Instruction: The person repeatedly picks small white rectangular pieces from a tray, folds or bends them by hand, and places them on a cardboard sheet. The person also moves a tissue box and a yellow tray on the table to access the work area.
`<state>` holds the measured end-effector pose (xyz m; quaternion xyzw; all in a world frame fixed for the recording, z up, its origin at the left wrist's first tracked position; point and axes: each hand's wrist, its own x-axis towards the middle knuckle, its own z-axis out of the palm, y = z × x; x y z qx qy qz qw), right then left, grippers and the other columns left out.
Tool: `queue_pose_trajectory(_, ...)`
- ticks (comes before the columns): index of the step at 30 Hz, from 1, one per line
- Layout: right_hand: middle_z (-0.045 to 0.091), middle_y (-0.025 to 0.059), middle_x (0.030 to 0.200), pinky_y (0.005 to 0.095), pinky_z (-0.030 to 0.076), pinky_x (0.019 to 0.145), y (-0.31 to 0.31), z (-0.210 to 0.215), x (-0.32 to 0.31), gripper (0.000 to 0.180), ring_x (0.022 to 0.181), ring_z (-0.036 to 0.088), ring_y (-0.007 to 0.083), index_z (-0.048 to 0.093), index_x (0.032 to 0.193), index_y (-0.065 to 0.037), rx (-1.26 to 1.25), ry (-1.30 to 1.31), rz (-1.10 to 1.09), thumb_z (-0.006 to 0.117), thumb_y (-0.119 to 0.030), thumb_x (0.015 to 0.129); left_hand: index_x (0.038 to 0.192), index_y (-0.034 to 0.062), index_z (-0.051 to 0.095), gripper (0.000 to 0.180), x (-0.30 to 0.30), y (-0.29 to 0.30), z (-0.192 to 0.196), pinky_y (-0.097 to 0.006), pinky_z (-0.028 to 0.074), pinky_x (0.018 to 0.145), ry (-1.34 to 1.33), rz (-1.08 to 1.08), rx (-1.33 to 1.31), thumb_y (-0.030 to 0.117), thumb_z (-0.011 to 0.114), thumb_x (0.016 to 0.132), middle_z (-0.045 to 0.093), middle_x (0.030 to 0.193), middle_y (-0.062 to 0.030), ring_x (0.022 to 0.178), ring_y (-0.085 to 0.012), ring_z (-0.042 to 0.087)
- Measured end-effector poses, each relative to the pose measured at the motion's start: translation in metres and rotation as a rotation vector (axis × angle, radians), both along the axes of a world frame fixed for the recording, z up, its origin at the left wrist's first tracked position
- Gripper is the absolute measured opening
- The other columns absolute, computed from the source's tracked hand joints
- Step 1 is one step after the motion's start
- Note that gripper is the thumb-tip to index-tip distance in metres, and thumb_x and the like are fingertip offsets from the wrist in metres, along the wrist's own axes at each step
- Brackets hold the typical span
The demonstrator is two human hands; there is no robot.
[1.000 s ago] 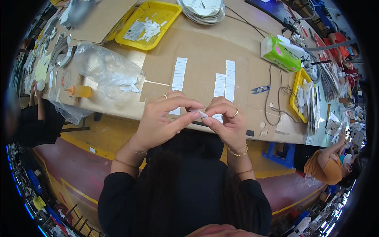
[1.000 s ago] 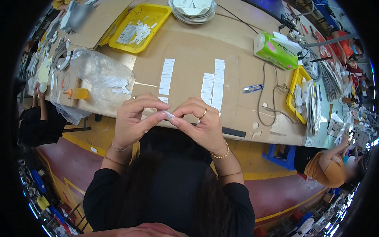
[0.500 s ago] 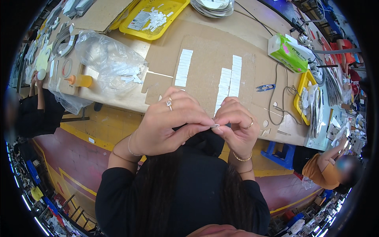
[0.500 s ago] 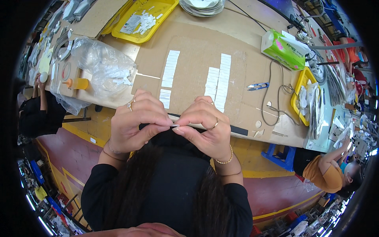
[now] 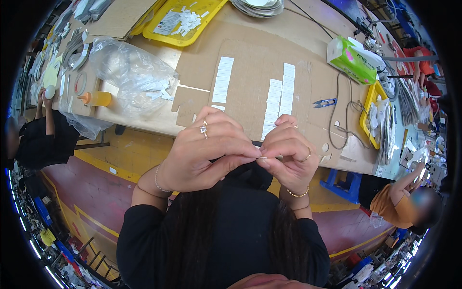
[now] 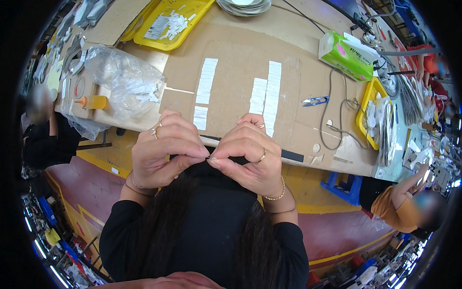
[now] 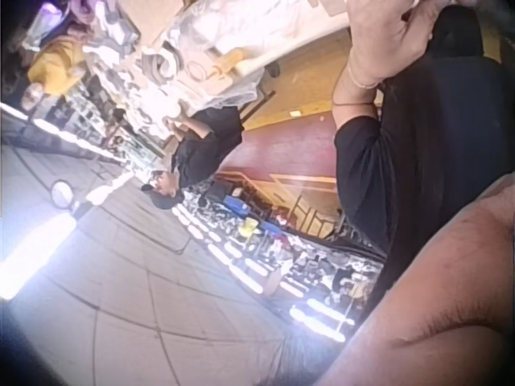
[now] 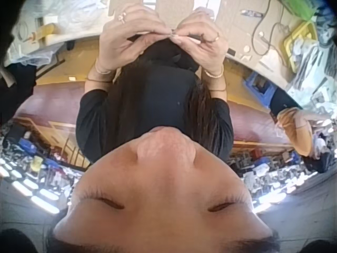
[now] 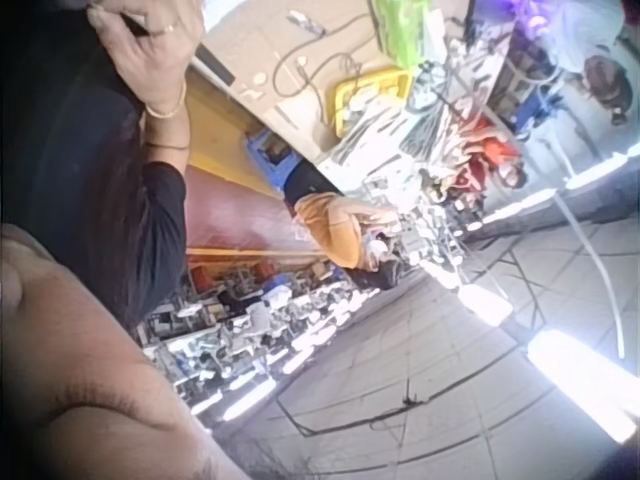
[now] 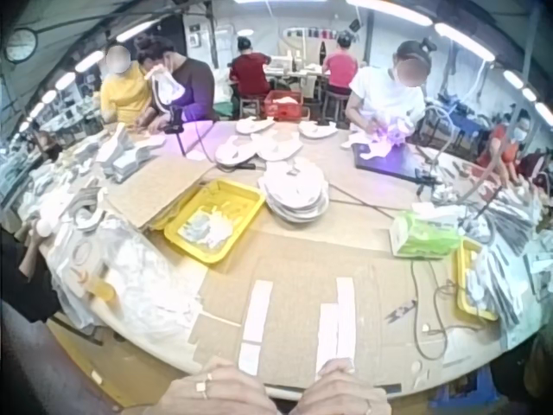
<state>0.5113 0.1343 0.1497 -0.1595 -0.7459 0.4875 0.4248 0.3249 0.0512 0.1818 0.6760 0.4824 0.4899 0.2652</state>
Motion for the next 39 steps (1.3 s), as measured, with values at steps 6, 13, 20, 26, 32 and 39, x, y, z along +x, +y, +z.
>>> queue_pose_trajectory(6, 0.068, -0.0003, 0.078, 0.0354, 0.036, 0.089, 0.003, -0.008, 0.003, 0.021, 0.071, 0.061, 0.0128, 0.068, 0.081, -0.012, -0.081, 0.047, 0.031, 0.085, -0.019, 0.071, 0.095, 0.0078, 0.070, 0.019, -0.001, 0.002, -0.003, -0.030, 0.041, 0.081, -0.075, -0.018, -0.105, 0.003, 0.075, 0.077, 0.067, 0.083, -0.0022, 0.080, -0.0172, 0.062)
queue_pose_trajectory(13, 0.070, 0.0030, 0.081, 0.0361, 0.037, 0.087, 0.005, -0.016, 0.010, 0.016, 0.074, 0.061, 0.0148, 0.070, 0.087, -0.007, -0.317, 0.103, 0.077, 0.080, -0.014, 0.077, 0.105, 0.0022, 0.065, 0.023, 0.008, -0.001, -0.014, -0.026, 0.047, 0.080, -0.518, 0.052, -0.302, 0.003, 0.072, 0.083, 0.063, 0.091, -0.0041, 0.086, -0.0108, 0.060)
queue_pose_trajectory(20, 0.066, 0.0073, 0.079, 0.0316, 0.043, 0.072, 0.003, -0.021, -0.001, 0.008, 0.075, 0.056, 0.0178, 0.063, 0.083, -0.002, -0.359, 0.047, 0.085, 0.072, -0.003, 0.082, 0.109, 0.0037, 0.060, 0.029, 0.000, 0.000, -0.013, -0.028, 0.047, 0.083, -0.195, 0.049, -0.262, 0.005, 0.073, 0.083, 0.061, 0.097, -0.0056, 0.092, -0.0131, 0.059)
queue_pose_trajectory(26, 0.060, 0.0051, 0.080, 0.0279, 0.040, 0.074, 0.001, -0.025, -0.005, 0.009, 0.078, 0.050, 0.0157, 0.060, 0.084, -0.002, -0.420, 0.018, 0.071, 0.069, -0.004, 0.085, 0.110, 0.0061, 0.063, 0.028, -0.002, 0.005, -0.016, -0.032, 0.042, 0.091, -0.136, 0.041, -0.299, 0.017, 0.072, 0.086, 0.063, 0.096, -0.0035, 0.091, -0.0172, 0.060)
queue_pose_trajectory(32, 0.057, 0.0042, 0.078, 0.0294, 0.040, 0.075, 0.001, -0.030, -0.002, 0.011, 0.078, 0.049, 0.0166, 0.057, 0.083, -0.003, -0.268, -0.089, 0.016, 0.067, -0.008, 0.087, 0.095, 0.0086, 0.067, 0.017, -0.008, 0.006, -0.029, -0.036, 0.038, 0.094, -0.084, 0.031, -0.264, 0.023, 0.070, 0.088, 0.063, 0.092, -0.0033, 0.095, -0.0208, 0.057)
queue_pose_trajectory(39, 0.053, 0.0056, 0.078, 0.0304, 0.040, 0.074, -0.005, -0.040, -0.002, 0.014, 0.078, 0.049, 0.0189, 0.054, 0.085, -0.004, -0.238, -0.171, -0.038, 0.060, -0.012, 0.094, 0.088, 0.0098, 0.068, 0.014, -0.005, 0.006, -0.034, -0.036, 0.037, 0.095, -0.051, 0.027, -0.235, 0.023, 0.069, 0.089, 0.061, 0.091, -0.0032, 0.095, -0.0227, 0.056)
